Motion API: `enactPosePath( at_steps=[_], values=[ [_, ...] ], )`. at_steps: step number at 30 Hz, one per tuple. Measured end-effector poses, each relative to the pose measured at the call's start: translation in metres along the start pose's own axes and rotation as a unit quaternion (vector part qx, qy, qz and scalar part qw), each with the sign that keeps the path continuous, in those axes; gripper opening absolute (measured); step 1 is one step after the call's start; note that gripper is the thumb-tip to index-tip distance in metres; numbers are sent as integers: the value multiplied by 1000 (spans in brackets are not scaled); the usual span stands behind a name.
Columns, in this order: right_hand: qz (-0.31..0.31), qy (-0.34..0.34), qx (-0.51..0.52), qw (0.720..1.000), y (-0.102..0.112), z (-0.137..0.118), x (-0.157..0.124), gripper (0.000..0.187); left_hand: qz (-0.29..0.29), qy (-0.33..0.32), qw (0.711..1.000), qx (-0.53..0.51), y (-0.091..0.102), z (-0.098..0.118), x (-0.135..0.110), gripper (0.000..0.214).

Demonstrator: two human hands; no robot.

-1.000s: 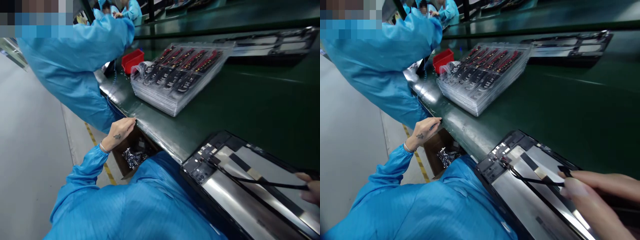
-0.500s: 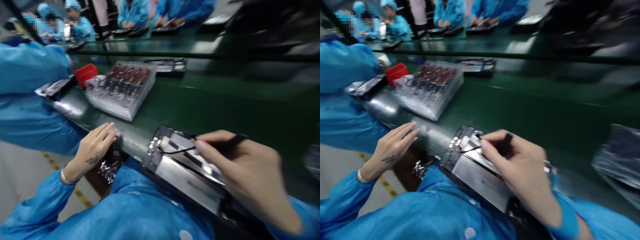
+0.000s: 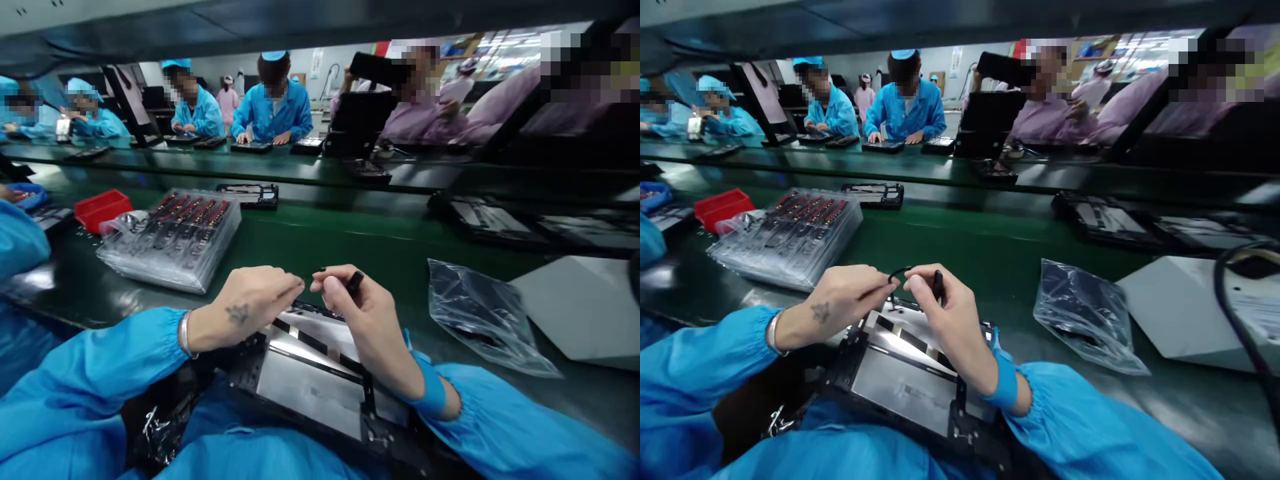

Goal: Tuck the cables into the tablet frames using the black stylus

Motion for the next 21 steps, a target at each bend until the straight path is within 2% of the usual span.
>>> enactPosePath(
  at_steps=[1,2,4,6,9,12,15,19,21],
  values=[
    [-9,5,-15,1000,-1,1,3,30,12,57,993,-100,1,-12,-2,24],
    [-23,14,-30,999,-3,2,5,28,25,114,975,-191,0,-24,-4,24],
    [-47,43,-53,997,-7,1,7,22,41,198,925,-323,-7,-37,-11,26],
    [-43,83,-58,994,-6,-4,6,16,44,240,891,-382,-14,-40,-16,26],
    [-26,130,-56,990,-3,-11,2,9,43,263,875,-405,-19,-38,-20,25],
    [-31,160,-63,985,-3,-19,-1,8,52,254,879,-399,-17,-34,-21,23],
    [-41,182,-93,978,0,-28,-1,10,45,235,902,-358,-11,-30,-20,24],
    [-64,187,-168,966,14,-35,-5,14,-59,207,946,-243,-12,-28,-21,34],
    [-96,167,-212,958,21,-29,-9,16,-114,196,954,-196,-16,-32,-25,36]
  ],
)
Point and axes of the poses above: each hand's wrist, its own x-axis towards the middle knuckle, its own y-axis out of the back of the hand, z = x × y, the point moved 8 cm from there along x, towards the middle knuckle, and after that the axes turned 9 degrees about -x, right-handed, at the moved point
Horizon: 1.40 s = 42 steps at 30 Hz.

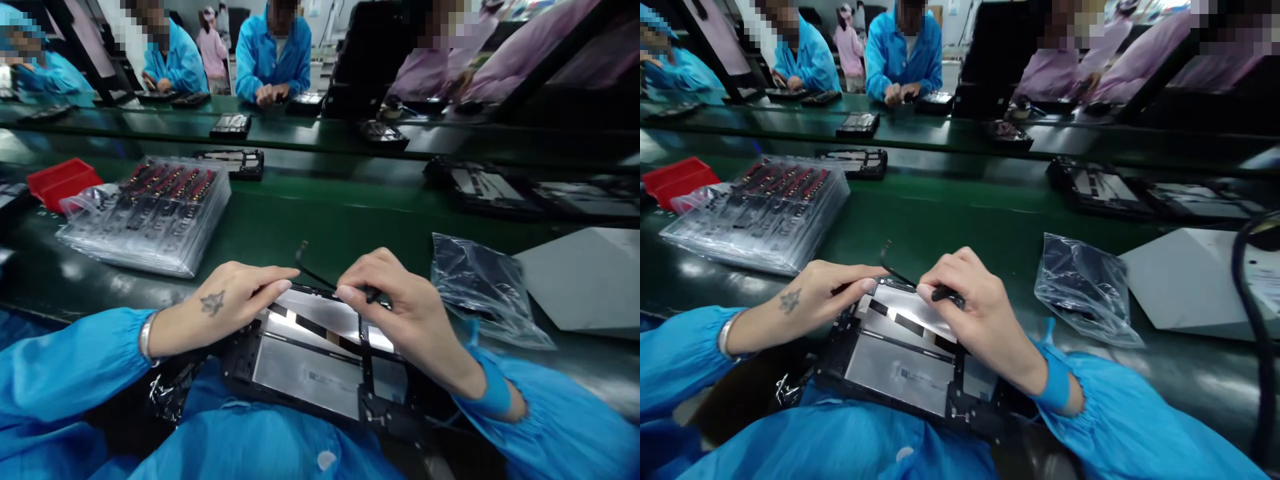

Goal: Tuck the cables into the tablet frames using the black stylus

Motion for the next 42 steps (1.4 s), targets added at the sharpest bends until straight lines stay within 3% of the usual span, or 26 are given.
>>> enactPosePath(
  at_steps=[6,11,21,27,34,42],
  values=[
    [-168,-85,-29,982,-12,36,-34,18,-69,24,996,54,-10,-26,-1,36],
    [-231,-150,-32,961,-21,62,-52,19,-92,-7,993,70,-21,-27,4,32],
    [-251,-211,-55,943,-23,82,-56,26,-152,-140,978,35,-51,-14,16,25],
    [-266,-234,-63,933,-24,85,-57,27,-178,-132,975,25,-59,-14,15,23],
    [-256,-218,-65,939,-24,83,-54,26,-160,-220,957,98,-70,-12,12,24],
    [-256,-207,-73,941,-23,82,-52,26,-188,-235,944,136,-82,-20,12,25]
  ],
)
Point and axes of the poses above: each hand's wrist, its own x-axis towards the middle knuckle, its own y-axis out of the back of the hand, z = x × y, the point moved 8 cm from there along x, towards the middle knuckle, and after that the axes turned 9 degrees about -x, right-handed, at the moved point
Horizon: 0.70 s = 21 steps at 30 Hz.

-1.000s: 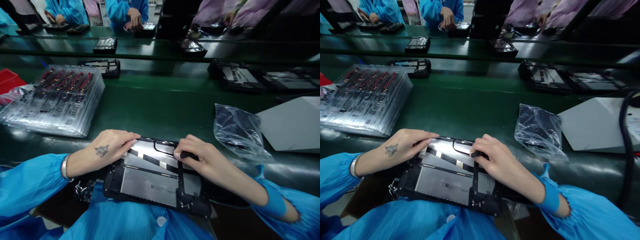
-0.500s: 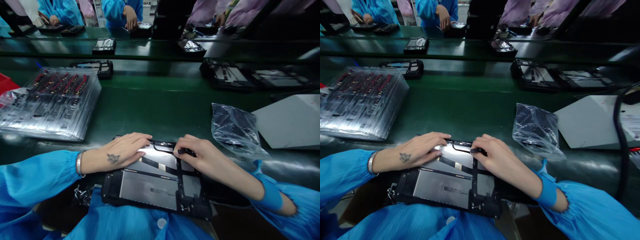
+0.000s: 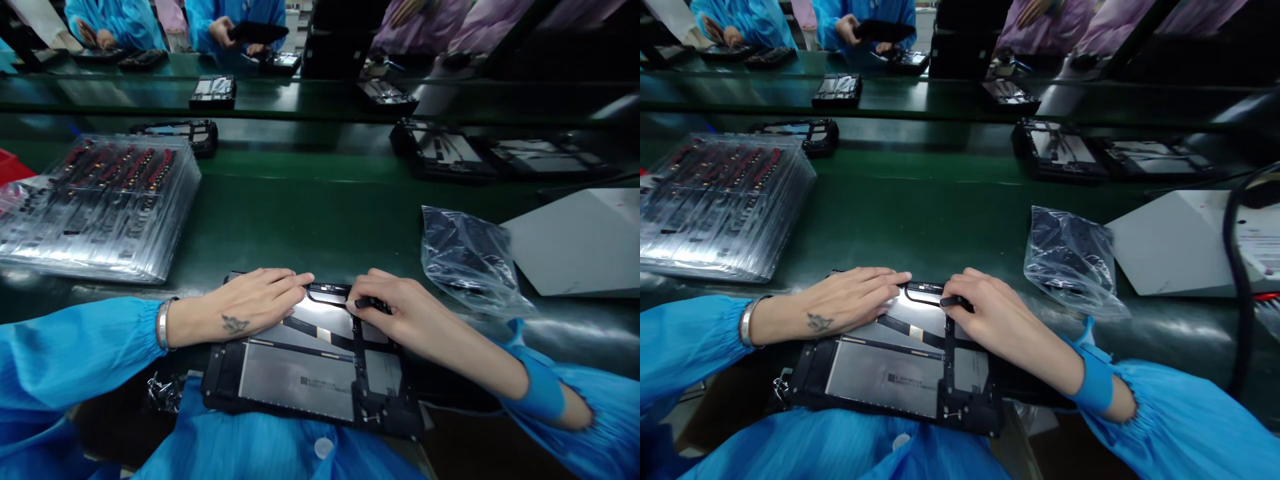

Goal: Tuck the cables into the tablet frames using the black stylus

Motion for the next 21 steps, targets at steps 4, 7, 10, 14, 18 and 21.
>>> enactPosePath(
  at_steps=[4,7,10,14,18,21],
  values=[
    [-3,-3,2,1000,0,0,0,29,-9,-12,999,37,-4,1,0,25],
    [-7,-7,5,1000,-1,1,0,29,-16,-13,997,75,-4,3,1,24],
    [-10,-10,6,1000,-1,1,0,28,-13,-18,995,100,0,8,3,22],
    [-9,-7,4,1000,0,-1,1,27,1,-46,987,157,7,18,7,23],
    [-2,-5,3,1000,1,-1,1,26,2,-90,965,246,7,33,12,23],
    [2,-4,1,1000,1,0,1,24,-35,-107,942,316,2,45,17,28]
  ],
)
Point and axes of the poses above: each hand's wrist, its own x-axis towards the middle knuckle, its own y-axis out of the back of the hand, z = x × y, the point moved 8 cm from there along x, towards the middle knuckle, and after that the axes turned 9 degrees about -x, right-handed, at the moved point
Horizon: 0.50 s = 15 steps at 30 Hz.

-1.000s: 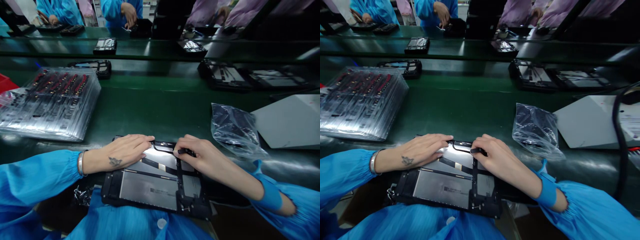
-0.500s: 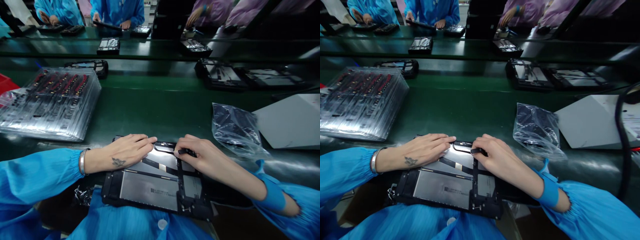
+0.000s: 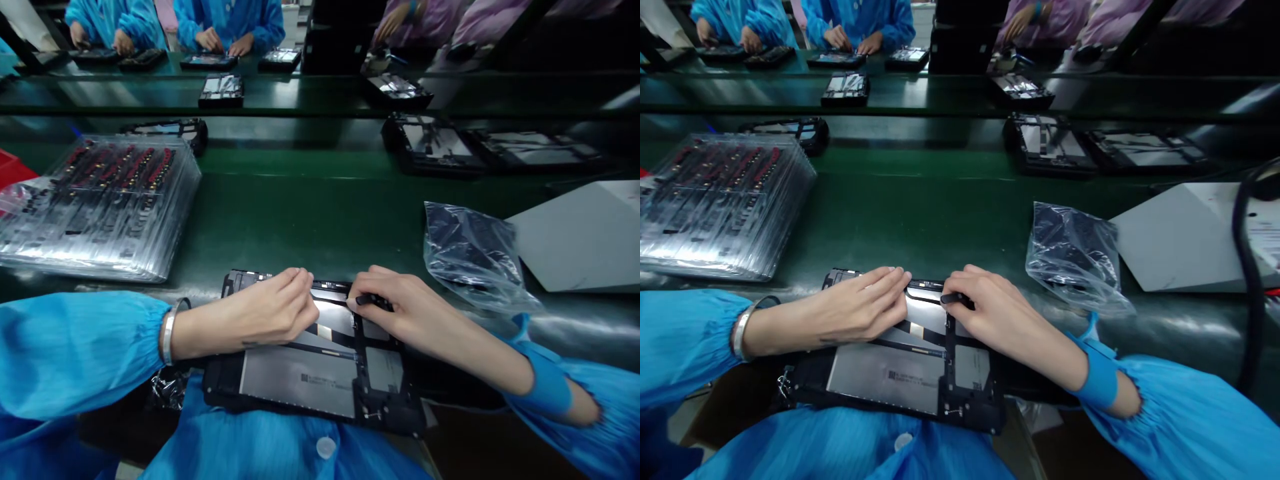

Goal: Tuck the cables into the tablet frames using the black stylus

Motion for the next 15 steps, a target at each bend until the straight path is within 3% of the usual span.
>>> enactPosePath(
  at_steps=[3,6,12,15],
  values=[
    [-4,-3,1,1000,0,0,-1,22,-63,-13,997,43,1,9,9,32],
    [-7,-4,5,1000,0,1,-2,21,-73,-17,995,59,4,15,14,37],
    [25,16,67,997,4,7,-4,25,37,3,997,-75,7,-4,2,19],
    [32,31,94,995,6,6,-4,28,54,0,987,-152,3,-20,-9,22]
  ],
)
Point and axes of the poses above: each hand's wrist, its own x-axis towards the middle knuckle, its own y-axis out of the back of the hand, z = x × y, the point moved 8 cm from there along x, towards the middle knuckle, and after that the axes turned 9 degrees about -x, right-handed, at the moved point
